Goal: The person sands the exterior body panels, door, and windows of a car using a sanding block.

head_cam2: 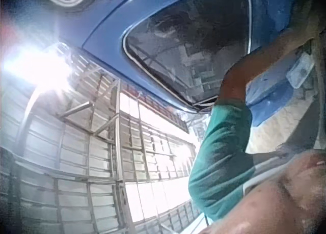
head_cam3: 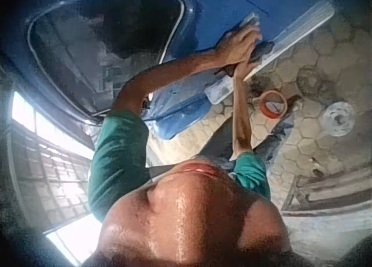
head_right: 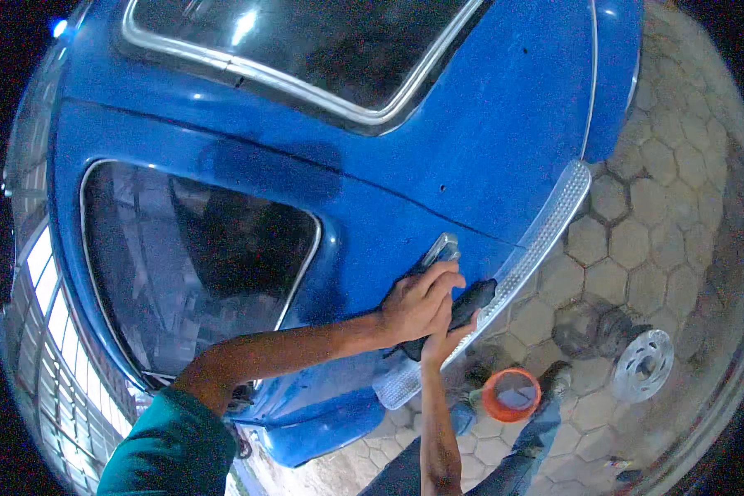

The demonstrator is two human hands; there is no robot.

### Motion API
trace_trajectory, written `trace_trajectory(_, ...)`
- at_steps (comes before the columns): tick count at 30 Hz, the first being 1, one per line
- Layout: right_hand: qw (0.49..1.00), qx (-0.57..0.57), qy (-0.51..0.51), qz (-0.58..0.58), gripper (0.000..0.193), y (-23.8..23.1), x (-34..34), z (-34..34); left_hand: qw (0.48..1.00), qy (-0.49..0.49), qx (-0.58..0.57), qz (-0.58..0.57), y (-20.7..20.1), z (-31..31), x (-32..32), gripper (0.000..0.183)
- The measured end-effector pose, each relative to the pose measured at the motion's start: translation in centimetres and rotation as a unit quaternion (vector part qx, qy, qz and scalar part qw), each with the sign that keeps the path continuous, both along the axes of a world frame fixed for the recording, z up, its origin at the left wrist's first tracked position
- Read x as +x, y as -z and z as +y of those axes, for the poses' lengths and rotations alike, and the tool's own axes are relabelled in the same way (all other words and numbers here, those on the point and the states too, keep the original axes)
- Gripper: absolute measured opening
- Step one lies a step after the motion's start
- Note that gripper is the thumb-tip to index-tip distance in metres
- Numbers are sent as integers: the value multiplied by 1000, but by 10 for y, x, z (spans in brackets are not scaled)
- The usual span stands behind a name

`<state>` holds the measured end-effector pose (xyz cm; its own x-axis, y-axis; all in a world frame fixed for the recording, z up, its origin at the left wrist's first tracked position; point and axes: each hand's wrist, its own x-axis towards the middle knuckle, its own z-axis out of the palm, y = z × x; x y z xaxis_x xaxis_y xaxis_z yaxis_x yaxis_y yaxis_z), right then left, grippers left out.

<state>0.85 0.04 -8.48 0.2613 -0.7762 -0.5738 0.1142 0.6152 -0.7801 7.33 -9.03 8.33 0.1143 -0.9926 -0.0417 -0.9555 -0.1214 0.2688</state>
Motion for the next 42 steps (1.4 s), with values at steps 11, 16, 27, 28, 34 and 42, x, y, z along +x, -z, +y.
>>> trace_trajectory(11, 984, 124, 122, -48, 75, 35, -11, 43, 995, -14, -90, 28, 15, -22, -7, 33)
trace_trajectory(16, 991, 90, 98, 15, 73, 37, -8, 62, 992, -51, -95, -60, 11, -22, -7, 37)
trace_trajectory(27, 995, -78, 54, 19, 71, -68, -7, 101, 986, -52, -154, 23, 4, -18, 8, 21)
trace_trajectory(28, 991, -103, 55, 60, 68, -56, -6, 98, 986, -51, -156, 40, 3, -20, 5, 18)
trace_trajectory(34, 987, 54, 115, 102, 64, 19, -12, 18, 989, -12, -145, 38, 11, -31, -7, 15)
trace_trajectory(42, 990, -78, 59, 104, 77, -81, 1, 76, 989, -39, -135, 39, 0, -25, 8, 15)
